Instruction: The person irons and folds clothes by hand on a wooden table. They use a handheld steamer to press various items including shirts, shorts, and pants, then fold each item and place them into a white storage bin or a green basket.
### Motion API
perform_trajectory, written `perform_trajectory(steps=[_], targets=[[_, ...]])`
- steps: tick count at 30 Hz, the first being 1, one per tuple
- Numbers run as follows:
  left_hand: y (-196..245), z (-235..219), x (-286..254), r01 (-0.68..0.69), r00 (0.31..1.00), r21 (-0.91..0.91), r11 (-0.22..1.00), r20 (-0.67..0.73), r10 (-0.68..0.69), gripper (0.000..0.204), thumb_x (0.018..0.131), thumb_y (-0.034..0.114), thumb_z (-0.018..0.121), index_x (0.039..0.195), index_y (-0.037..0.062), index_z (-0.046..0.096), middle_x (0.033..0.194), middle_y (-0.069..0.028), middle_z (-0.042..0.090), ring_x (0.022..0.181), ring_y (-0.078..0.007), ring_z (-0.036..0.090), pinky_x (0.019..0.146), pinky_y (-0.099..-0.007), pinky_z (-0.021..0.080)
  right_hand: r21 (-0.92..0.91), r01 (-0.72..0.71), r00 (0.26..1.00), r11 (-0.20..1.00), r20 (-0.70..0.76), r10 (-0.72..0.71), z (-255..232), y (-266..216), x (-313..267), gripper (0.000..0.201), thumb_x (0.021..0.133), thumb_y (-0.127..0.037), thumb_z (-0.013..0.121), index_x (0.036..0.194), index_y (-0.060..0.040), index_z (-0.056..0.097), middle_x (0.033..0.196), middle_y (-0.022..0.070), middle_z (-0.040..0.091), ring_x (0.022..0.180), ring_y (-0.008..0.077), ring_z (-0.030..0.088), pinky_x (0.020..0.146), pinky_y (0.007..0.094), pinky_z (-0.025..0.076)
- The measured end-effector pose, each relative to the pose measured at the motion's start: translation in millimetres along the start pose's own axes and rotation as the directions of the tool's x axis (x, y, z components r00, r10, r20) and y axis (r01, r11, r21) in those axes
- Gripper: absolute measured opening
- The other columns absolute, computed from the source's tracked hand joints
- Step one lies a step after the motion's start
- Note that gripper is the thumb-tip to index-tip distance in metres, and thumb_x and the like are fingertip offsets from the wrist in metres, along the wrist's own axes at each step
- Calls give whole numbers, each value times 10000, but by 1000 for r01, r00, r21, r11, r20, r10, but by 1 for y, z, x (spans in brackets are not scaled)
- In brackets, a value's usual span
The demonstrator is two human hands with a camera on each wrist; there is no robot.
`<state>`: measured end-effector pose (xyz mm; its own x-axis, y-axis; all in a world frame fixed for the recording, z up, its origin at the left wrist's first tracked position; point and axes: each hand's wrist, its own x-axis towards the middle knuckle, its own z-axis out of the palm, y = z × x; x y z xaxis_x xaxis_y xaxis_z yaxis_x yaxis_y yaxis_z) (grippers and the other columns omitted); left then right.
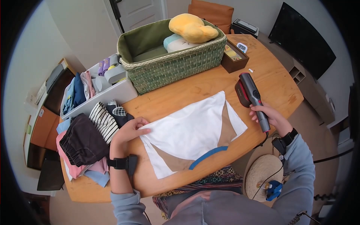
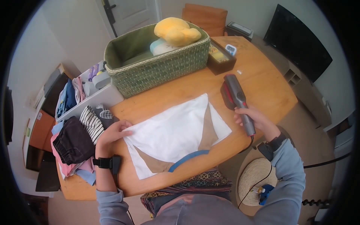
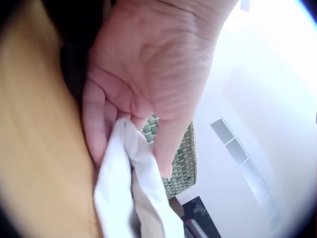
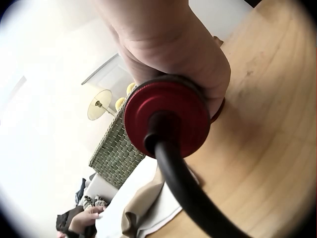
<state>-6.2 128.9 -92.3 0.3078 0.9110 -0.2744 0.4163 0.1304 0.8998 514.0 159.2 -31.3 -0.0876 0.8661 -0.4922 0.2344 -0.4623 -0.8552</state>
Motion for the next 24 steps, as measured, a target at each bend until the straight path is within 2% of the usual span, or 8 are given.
perform_trajectory(steps=[2,4,8,11,14,19,22,24], targets=[[-1,-1,-3,7,1000,-3,1000,27,-7,326,802,231,728,1007,10,604,788,25,586,685,-46,510,585,-206,420,71,-11,999,997,-42,14,-1,1,10,287,813,-210,657,1001,-27,541,747,62,603,576,134,585,501,252,472],[11,0,-8,58,996,30,998,68,-60,325,811,237,717,1008,-3,619,783,14,592,689,-59,520,566,-228,441,129,-81,997,988,11,80,-3,-2,15,251,797,-172,660,971,-37,540,687,37,570,521,129,548,475,255,456],[8,-2,-9,6,998,60,998,56,-10,297,825,245,700,941,-21,636,735,-4,584,659,-70,519,550,-249,454,47,-74,997,996,-6,74,15,-22,10,176,787,-118,642,914,-43,547,640,16,516,475,122,515,439,245,431],[2,-2,-7,-21,998,97,995,60,15,295,838,250,683,880,-38,637,675,-13,558,619,-72,504,549,-248,453,14,13,999,1000,29,-13,59,-50,-21,205,775,-97,632,943,-29,535,625,18,507,466,121,514,431,249,424],[4,-2,-8,-15,998,73,997,62,10,304,844,254,675,864,-47,634,651,-17,542,601,-73,495,545,-251,454,47,40,961,998,273,-51,108,-61,-40,235,788,-91,631,980,-15,519,642,18,516,481,108,519,446,238,423],[7,-3,-11,-15,997,70,997,73,9,280,851,235,666,872,-41,626,669,1,553,615,-64,495,559,-243,453,11,-23,803,1000,596,12,198,-51,-50,265,818,-90,621,1030,-12,482,695,33,528,505,98,536,479,228,454],[1,-3,-11,-59,996,28,998,71,56,262,858,229,660,894,-29,627,695,11,569,634,-57,505,577,-237,456,-11,-71,743,997,667,60,231,-34,-40,260,831,-113,621,1025,-20,475,711,35,535,533,95,549,493,228,468],[0,-5,-11,-44,996,55,997,80,40,254,861,224,657,911,-24,629,709,13,577,644,-55,511,583,-235,457,1,-92,738,996,671,67,240,-22,-38,255,833,-113,619,1020,-22,470,710,33,535,540,96,553,493,228,470]])
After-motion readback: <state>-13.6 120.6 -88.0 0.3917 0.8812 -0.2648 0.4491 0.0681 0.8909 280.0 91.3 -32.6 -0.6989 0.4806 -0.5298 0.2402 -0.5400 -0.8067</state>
